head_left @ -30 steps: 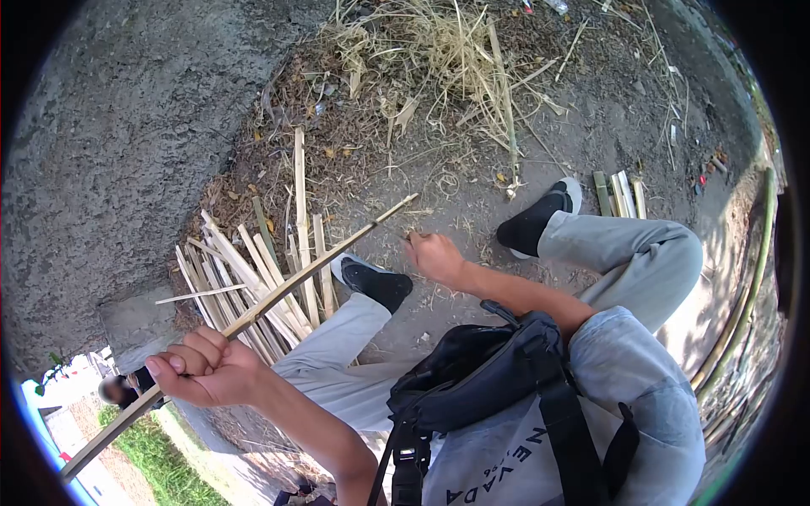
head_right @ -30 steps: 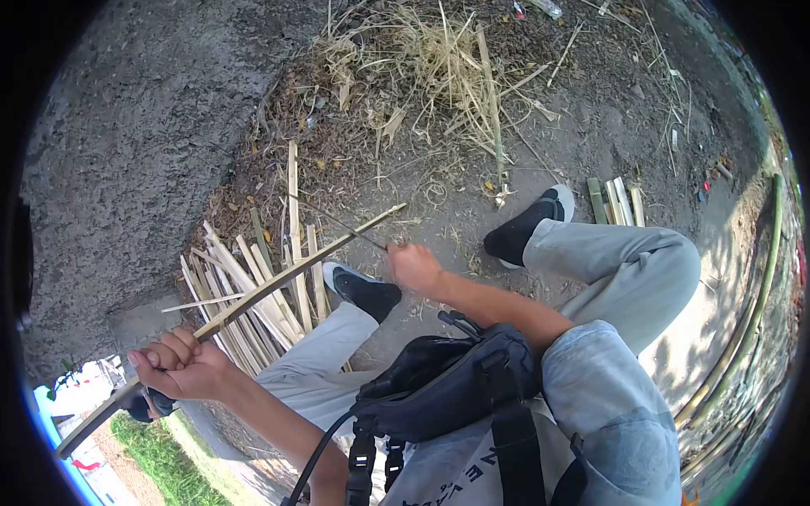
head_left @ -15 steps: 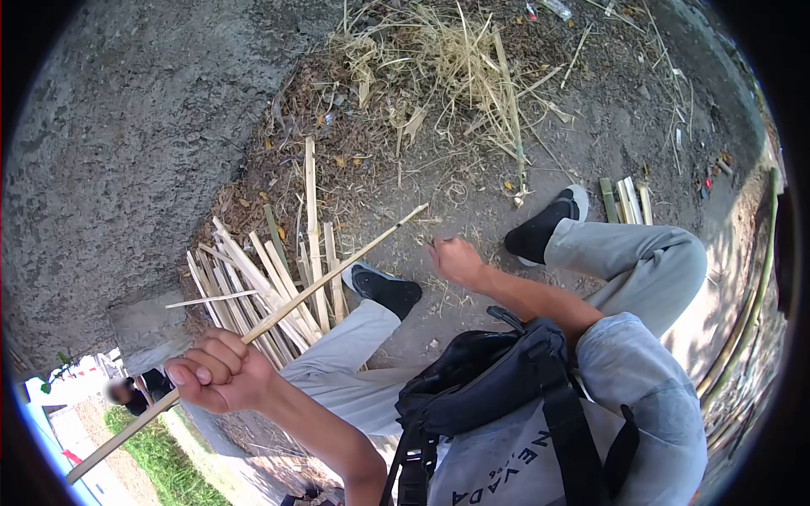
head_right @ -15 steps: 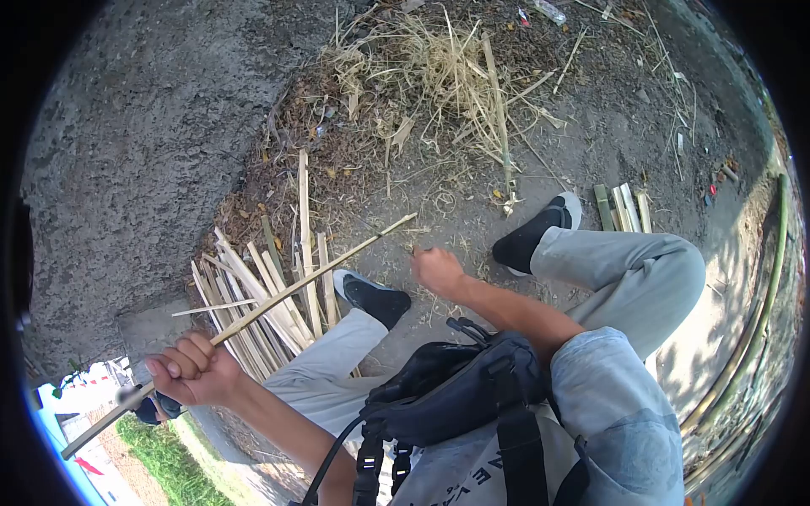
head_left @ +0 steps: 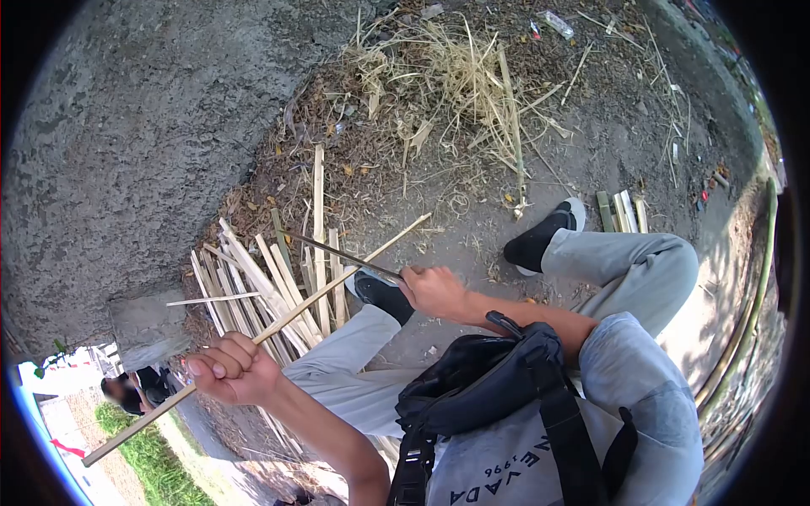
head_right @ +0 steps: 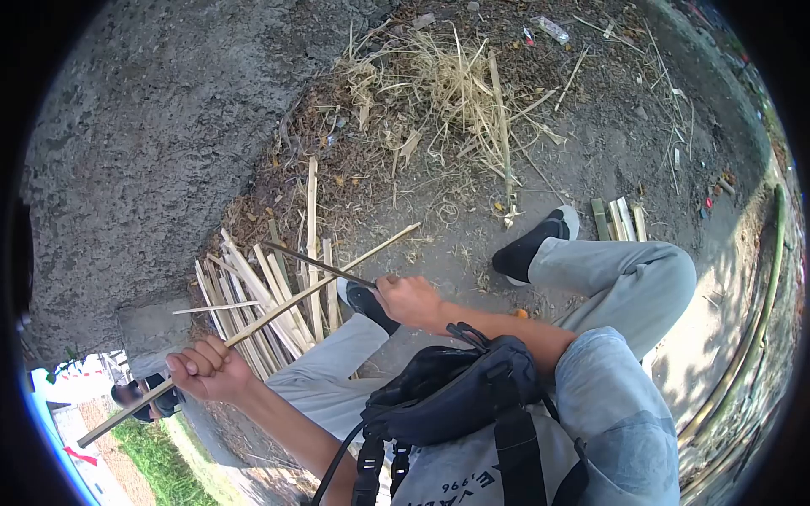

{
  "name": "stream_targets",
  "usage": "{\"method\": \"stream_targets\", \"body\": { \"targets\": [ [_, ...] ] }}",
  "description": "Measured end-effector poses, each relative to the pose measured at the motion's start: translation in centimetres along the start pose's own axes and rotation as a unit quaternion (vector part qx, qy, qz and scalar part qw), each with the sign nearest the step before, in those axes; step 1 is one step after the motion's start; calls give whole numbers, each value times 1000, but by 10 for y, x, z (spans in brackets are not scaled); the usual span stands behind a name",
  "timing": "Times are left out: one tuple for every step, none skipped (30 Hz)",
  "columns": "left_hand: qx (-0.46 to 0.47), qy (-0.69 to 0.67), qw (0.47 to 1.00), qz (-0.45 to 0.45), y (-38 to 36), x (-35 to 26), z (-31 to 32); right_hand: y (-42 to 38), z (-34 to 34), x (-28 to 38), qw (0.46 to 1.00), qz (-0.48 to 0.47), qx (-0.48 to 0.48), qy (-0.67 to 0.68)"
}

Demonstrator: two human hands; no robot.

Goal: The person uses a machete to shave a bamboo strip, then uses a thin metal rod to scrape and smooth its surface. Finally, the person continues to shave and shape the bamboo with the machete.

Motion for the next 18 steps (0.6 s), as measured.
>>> {"method": "stream_targets", "body": {
  "targets": [
    [-3,-5,1000,1,-1,0,1,-1,6,-2,1000,-9,-3,-9],
    [-6,-11,1000,2,-1,1,3,-1,16,-19,999,41,3,-30],
    [-7,-18,1000,6,-1,1,4,0,29,-52,995,90,6,-51],
    [7,-26,1000,4,-1,0,4,-2,40,-80,988,138,8,-72],
    [21,-34,999,2,-1,1,3,-6,47,-100,987,141,15,-70],
    [37,-44,998,1,0,2,4,-6,42,-108,987,146,19,-69],
    [38,-31,999,20,-1,4,7,-3,40,-114,986,150,24,-69],
    [19,-29,999,29,1,7,8,1,42,-117,988,142,16,-61],
    [-7,-21,999,33,0,7,11,2,30,-92,989,138,17,-51],
    [-31,-12,999,34,-2,5,12,2,21,-67,990,135,18,-39],
    [-39,-6,999,35,0,6,13,6,15,-50,994,103,13,-32],
    [-20,-13,999,30,2,8,14,7,14,-34,997,71,9,-25],
    [-1,-18,1000,22,3,7,14,5,15,-26,999,40,8,-15],
    [18,-22,999,15,4,7,14,4,20,-33,996,81,13,-18],
    [11,-11,1000,9,4,6,13,4,29,-49,992,121,17,-21],
    [6,-2,1000,6,4,5,12,4,39,-68,987,160,17,-25],
    [3,5,1000,6,5,5,11,-2,53,-99,984,172,9,-53],
    [5,1,1000,7,5,4,12,-12,67,-138,979,184,2,-83]
  ]
}}
Point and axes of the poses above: each hand's wrist, its own y-axis towards the middle knuckle, its own z-axis out of the palm, x = y × z, the point moved 1 cm from there along y, towards the middle knuckle, and after that the axes turned 2 degrees about -x, right-handed, at the moved point
